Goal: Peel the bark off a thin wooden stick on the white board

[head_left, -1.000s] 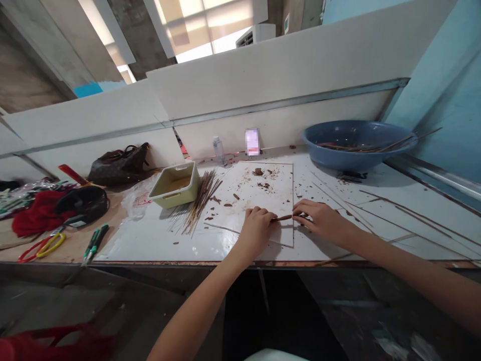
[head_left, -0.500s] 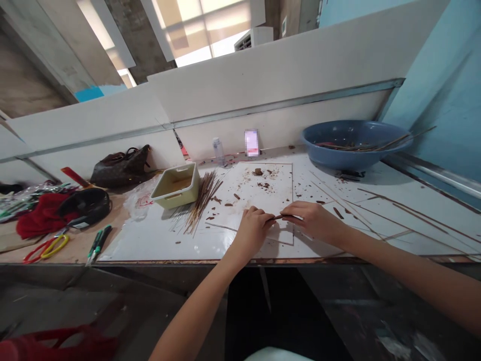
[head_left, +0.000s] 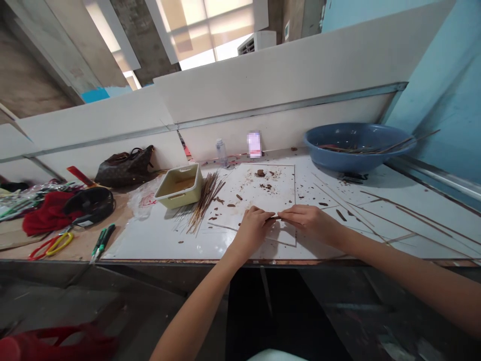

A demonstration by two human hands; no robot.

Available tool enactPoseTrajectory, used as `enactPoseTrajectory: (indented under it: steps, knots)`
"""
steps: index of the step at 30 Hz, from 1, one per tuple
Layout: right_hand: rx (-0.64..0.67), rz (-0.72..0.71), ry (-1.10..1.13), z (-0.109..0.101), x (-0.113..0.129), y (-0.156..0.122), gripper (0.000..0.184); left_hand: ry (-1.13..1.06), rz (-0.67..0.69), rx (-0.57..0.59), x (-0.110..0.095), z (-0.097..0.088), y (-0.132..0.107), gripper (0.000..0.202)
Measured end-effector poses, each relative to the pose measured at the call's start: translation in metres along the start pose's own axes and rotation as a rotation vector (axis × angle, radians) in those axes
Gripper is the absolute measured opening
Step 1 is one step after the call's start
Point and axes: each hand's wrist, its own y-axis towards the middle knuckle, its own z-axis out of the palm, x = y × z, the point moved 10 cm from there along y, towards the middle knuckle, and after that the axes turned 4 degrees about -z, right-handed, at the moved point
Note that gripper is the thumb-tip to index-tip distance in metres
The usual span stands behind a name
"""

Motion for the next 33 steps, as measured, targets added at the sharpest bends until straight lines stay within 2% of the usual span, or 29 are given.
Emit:
enactPoseTrajectory:
  steps: [6,15,23,27,30,33]
  knots:
    - [-0.009,0.003,-0.011,0.005,-0.004,-0.002,0.035,-0.074,0.029,-0.05,0.004,0.002,0.001,0.023]
    - [-0.045,-0.076,-0.077,0.003,0.01,0.003,0.027,-0.021,0.094,-0.024,-0.005,0.009,0.005,0.023]
    - [-0.014,-0.092,-0.072,0.003,0.005,-0.001,0.028,0.106,0.094,0.008,-0.004,0.008,0.004,0.028]
    - [-0.013,-0.078,-0.096,-0.013,-0.013,-0.014,0.029,0.134,0.055,0.007,0.01,0.004,0.003,0.024]
    - [0.017,-0.042,-0.115,-0.028,-0.04,-0.035,0.03,0.137,0.027,0.006,0.02,0.004,0.002,0.022]
    - [0.008,0.013,-0.166,-0.045,-0.068,-0.059,0.029,0.11,0.033,-0.006,0.02,0.004,0.003,0.023]
